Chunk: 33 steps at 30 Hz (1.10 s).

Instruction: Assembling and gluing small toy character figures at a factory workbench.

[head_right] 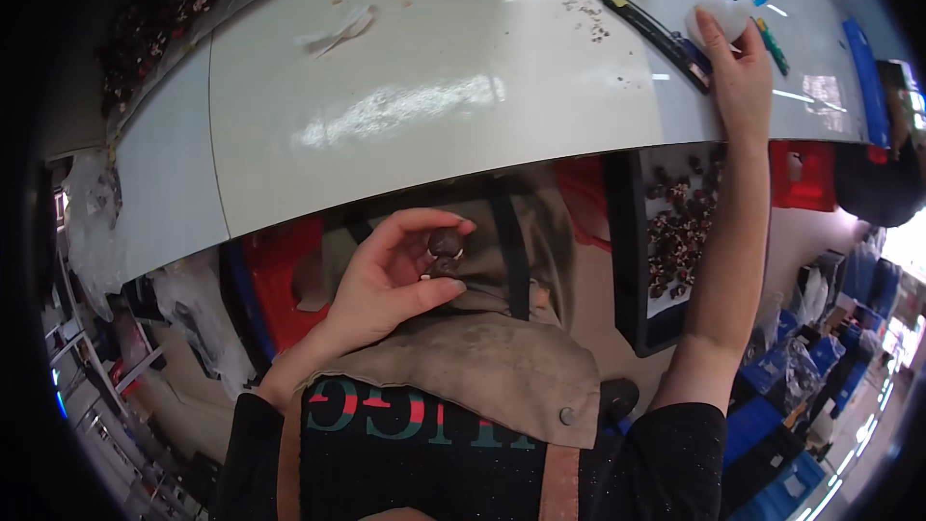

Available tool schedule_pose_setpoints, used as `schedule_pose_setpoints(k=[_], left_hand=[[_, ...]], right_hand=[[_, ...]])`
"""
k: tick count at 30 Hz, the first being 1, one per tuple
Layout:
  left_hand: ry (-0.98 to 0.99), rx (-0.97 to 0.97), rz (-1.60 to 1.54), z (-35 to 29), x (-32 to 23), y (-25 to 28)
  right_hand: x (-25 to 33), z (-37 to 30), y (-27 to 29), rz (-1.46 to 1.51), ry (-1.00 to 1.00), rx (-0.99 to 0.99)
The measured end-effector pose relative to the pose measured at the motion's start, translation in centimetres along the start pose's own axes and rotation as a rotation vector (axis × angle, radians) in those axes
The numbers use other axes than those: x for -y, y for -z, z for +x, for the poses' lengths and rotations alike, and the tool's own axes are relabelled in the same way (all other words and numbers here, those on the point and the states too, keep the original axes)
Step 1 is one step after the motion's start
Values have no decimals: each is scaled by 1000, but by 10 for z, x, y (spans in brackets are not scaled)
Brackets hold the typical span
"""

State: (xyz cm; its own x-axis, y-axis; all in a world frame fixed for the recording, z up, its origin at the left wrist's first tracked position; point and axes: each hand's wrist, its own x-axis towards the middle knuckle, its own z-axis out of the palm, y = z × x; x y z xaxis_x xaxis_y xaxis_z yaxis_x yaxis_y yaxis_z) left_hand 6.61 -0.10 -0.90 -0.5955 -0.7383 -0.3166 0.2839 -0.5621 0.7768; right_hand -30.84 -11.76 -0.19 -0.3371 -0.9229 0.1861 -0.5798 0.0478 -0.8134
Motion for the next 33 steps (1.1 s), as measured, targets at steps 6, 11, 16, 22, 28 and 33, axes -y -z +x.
schedule_pose_setpoints(k=[6, 11, 16, 22, 28, 33], left_hand=[[-34, -4, -12, -1, 6, 6], [150, 78, -161, 3, 5, 12], [210, 135, -238, 10, 12, 14], [239, 115, -232, 13, 12, 14], [247, 109, -228, 10, 11, 17], [267, 108, -224, 9, 10, 18]], right_hand=[[27, -56, -2, 159, 149, -71], [51, -129, 9, 186, 279, 85], [56, -154, 6, 126, 450, 277], [63, -160, -4, 70, 344, 439], [68, -156, -15, -56, 397, 496], [72, -157, -21, -87, 396, 522]])
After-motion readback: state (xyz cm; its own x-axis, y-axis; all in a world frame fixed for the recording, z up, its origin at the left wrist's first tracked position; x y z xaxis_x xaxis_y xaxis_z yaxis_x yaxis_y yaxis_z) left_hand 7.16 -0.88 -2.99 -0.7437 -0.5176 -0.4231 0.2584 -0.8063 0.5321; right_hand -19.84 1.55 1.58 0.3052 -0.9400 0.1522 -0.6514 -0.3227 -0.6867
